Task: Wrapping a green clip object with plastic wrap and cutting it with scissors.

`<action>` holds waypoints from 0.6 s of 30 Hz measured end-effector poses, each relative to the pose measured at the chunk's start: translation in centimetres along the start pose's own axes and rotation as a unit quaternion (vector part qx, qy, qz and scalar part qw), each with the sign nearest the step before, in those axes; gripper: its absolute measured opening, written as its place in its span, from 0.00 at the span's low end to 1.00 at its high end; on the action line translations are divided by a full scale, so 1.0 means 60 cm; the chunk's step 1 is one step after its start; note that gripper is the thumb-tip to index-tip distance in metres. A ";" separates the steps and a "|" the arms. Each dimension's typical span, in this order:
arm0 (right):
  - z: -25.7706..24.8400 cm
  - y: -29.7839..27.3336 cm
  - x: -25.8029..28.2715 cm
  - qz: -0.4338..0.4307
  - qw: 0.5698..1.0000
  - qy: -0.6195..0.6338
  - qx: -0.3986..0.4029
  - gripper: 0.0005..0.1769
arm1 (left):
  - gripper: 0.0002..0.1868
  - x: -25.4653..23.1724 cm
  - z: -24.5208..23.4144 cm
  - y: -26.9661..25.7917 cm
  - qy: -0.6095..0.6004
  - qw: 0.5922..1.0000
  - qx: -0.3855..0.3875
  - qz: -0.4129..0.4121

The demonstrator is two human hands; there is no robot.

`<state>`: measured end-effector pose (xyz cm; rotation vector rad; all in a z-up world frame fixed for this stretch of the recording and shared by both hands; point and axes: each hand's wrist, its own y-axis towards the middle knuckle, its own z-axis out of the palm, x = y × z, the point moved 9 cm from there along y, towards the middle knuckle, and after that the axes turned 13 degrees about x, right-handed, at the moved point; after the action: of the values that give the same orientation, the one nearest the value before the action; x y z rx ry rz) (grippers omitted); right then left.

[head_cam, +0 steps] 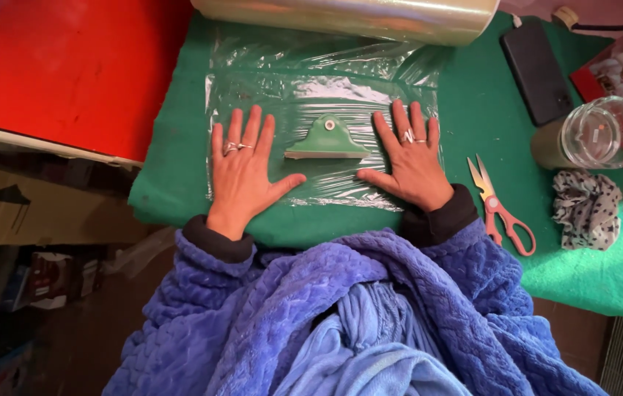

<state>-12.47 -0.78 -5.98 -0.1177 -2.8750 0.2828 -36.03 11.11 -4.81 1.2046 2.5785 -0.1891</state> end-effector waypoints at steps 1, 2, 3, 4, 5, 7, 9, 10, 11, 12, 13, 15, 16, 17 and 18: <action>0.001 -0.002 -0.005 0.001 1.000 0.000 0.000 0.59 | 0.58 0.003 0.001 -0.001 0.000 1.000 0.001 0.001; 0.002 -0.004 -0.012 0.010 1.000 0.008 -0.002 0.60 | 0.59 0.006 0.001 -0.003 -0.004 1.000 -0.005 0.000; 0.003 -0.005 -0.019 0.018 1.000 0.016 -0.004 0.60 | 0.59 0.012 0.000 -0.006 -0.007 1.000 -0.010 -0.002; 0.003 -0.006 -0.021 0.018 1.000 0.016 -0.004 0.60 | 0.59 0.014 -0.001 -0.008 -0.007 1.000 -0.010 -0.002; 0.004 -0.007 -0.028 0.029 0.999 0.018 -0.002 0.60 | 0.59 0.019 -0.001 -0.009 -0.007 1.000 -0.007 -0.007; 0.000 -0.012 -0.037 0.040 0.999 0.020 -0.002 0.61 | 0.60 0.024 -0.006 -0.013 -0.005 1.000 -0.006 -0.011; -0.010 -0.018 -0.043 0.037 0.998 0.046 -0.011 0.62 | 0.63 0.032 -0.014 -0.018 0.011 0.999 0.000 -0.031; -0.026 -0.026 -0.038 0.037 0.998 0.045 -0.012 0.62 | 0.63 0.029 -0.026 -0.022 0.011 0.999 -0.001 -0.031; -0.043 -0.034 -0.034 0.032 0.998 0.058 -0.016 0.58 | 0.64 0.026 -0.040 -0.026 0.012 0.999 -0.007 -0.030; -0.059 -0.041 -0.030 0.028 0.997 0.071 -0.021 0.54 | 0.65 0.023 -0.054 -0.029 0.014 0.999 -0.013 -0.029; -0.084 -0.049 -0.019 0.029 0.997 0.072 -0.019 0.54 | 0.65 0.017 -0.066 -0.031 0.013 0.999 -0.011 -0.028; -0.139 -0.063 0.019 -0.033 0.996 0.076 -0.027 0.46 | 0.61 0.001 -0.094 -0.032 -0.010 1.000 -0.018 -0.002; -0.149 -0.061 0.018 -0.033 0.996 0.077 -0.028 0.46 | 0.61 -0.002 -0.103 -0.029 -0.010 1.000 -0.018 -0.001; -0.163 -0.061 0.027 -0.063 0.995 0.062 -0.043 0.42 | 0.56 -0.008 -0.113 -0.025 -0.027 0.999 -0.024 0.014; -0.178 -0.061 0.036 -0.093 0.993 0.046 -0.057 0.38 | 0.52 -0.014 -0.124 -0.022 -0.044 0.998 -0.031 0.029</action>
<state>-12.03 -2.22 5.41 0.1120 -2.7837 0.0748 -38.04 11.41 2.51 1.2197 2.4523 -0.1446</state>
